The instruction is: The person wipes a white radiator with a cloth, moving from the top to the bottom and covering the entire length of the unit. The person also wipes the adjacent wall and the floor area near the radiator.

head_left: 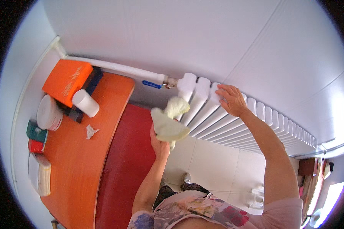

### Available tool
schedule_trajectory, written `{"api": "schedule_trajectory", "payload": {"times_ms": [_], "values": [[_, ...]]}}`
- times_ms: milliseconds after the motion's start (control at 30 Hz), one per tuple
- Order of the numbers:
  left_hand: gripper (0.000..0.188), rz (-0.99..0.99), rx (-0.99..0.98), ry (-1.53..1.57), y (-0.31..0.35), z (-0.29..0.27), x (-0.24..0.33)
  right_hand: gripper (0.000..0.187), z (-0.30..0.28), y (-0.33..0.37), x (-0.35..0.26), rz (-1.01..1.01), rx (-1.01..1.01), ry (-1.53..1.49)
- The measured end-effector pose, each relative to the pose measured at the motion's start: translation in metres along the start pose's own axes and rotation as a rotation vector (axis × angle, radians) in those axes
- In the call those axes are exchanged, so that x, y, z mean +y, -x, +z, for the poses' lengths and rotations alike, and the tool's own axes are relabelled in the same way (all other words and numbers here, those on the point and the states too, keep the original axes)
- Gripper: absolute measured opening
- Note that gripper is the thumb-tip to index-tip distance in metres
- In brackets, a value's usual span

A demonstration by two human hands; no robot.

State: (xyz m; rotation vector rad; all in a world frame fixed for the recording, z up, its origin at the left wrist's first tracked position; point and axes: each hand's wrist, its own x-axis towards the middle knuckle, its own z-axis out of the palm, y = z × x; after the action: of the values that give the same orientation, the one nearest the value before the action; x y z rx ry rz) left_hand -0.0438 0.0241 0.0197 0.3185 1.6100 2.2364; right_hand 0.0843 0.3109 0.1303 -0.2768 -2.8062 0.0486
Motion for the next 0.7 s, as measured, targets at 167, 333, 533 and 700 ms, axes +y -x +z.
{"api": "schedule_trajectory", "payload": {"times_ms": [167,333,533,700], "values": [[0.066,0.427,0.003,-0.419,-0.05,0.08,-0.029,0.037,-0.005,-0.004,0.002,-0.006,0.012,0.025],[0.052,0.174,-0.101,-0.047,-0.042,0.084,-0.117,0.038,-0.001,-0.006,0.003,0.02,-0.015,-0.006],[0.045,0.24,-0.068,-0.02,-0.028,0.081,-0.063,0.035,-0.005,-0.006,0.006,0.025,-0.026,-0.043],[0.064,0.952,0.058,-0.841,-0.077,0.107,0.038,0.036,-0.008,0.003,0.012,0.019,0.012,-0.012]]}}
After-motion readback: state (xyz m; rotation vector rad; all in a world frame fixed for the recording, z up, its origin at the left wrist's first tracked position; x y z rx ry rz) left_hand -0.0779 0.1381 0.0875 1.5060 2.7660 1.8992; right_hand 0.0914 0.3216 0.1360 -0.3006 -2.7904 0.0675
